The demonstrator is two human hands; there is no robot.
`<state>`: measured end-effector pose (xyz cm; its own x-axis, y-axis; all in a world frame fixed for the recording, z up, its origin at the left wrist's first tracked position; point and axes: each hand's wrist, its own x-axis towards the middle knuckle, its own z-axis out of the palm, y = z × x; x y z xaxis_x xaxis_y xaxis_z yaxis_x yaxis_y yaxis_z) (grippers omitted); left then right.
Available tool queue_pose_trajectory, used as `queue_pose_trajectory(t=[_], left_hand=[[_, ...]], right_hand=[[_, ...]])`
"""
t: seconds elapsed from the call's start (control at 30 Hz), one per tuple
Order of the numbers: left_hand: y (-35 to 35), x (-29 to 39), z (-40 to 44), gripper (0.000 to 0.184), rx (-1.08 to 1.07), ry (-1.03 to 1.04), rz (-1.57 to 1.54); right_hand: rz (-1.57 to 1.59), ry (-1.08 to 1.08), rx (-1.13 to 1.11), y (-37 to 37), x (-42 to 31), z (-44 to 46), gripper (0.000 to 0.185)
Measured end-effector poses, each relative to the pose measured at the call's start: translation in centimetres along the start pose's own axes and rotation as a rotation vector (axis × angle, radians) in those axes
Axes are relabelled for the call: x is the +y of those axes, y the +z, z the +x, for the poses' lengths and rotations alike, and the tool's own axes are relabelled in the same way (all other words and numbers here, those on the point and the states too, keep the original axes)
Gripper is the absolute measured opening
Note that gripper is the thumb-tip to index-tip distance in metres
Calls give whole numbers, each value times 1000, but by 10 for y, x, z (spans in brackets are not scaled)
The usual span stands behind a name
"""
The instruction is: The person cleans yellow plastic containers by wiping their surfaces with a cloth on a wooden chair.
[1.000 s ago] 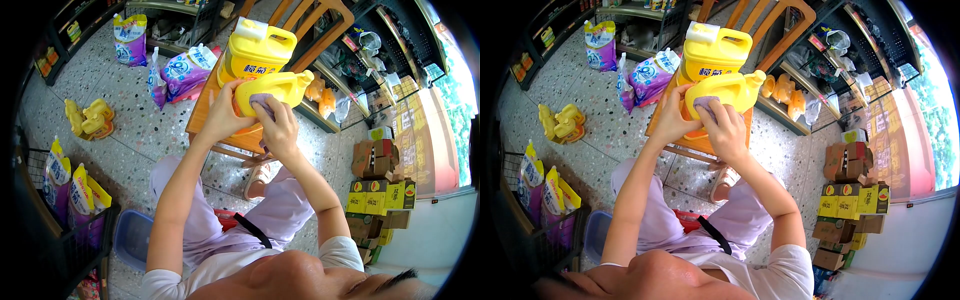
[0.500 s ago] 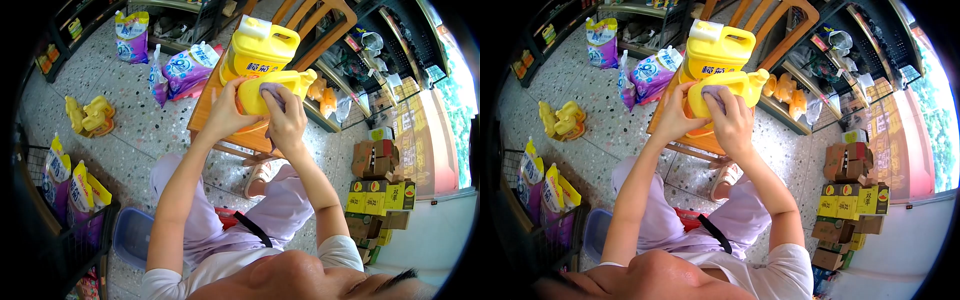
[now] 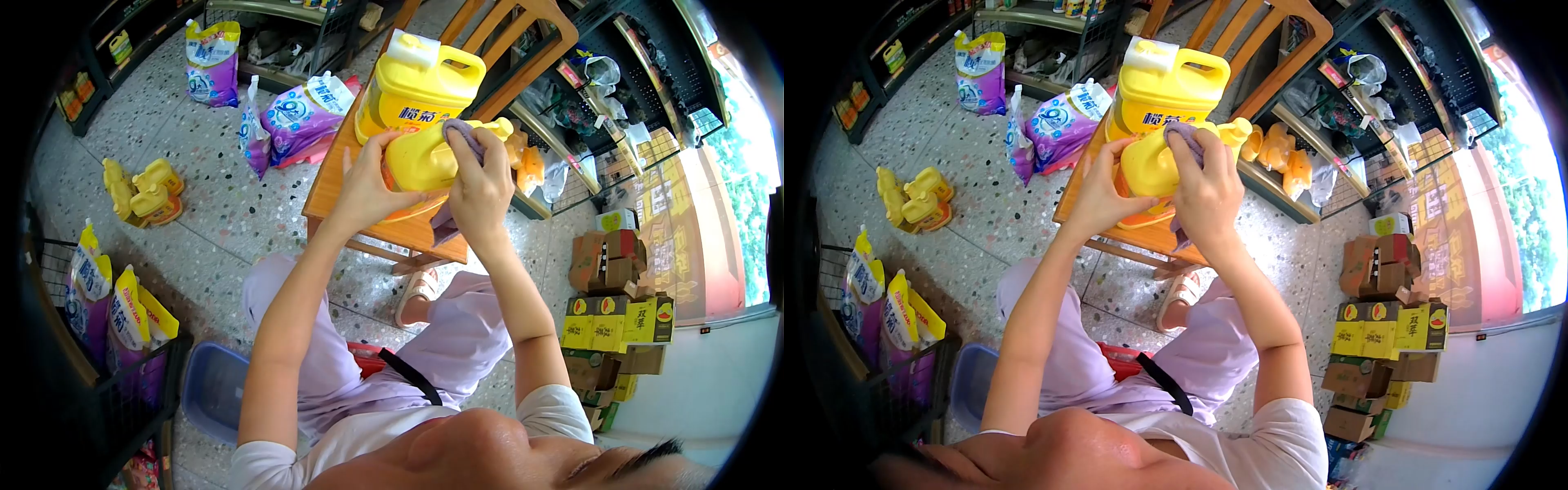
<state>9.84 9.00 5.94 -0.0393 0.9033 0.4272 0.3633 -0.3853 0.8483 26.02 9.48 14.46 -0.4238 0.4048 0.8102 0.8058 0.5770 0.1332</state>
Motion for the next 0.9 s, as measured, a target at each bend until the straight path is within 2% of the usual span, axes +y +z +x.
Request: queue_pose_trajectory(t=[0.13, 0.23, 0.53, 0.73, 0.9], left_hand=[[-1, 3, 0, 94, -12, 0, 17], [1, -3, 0, 95, -21, -4, -35], [-1, -4, 0, 98, -65, -67, -40], [-1, 1, 1, 94, -19, 7, -46], [-1, -1, 0, 91, -18, -2, -41]], right_hand=[[26, -82, -64, -3, -14, -3, 42], [68, -64, -83, -4, -10, 2, 40], [77, 179, 4, 3, 7, 2, 41], [104, 74, -16, 2, -12, -2, 41], [91, 122, 27, 5, -6, -2, 42]])
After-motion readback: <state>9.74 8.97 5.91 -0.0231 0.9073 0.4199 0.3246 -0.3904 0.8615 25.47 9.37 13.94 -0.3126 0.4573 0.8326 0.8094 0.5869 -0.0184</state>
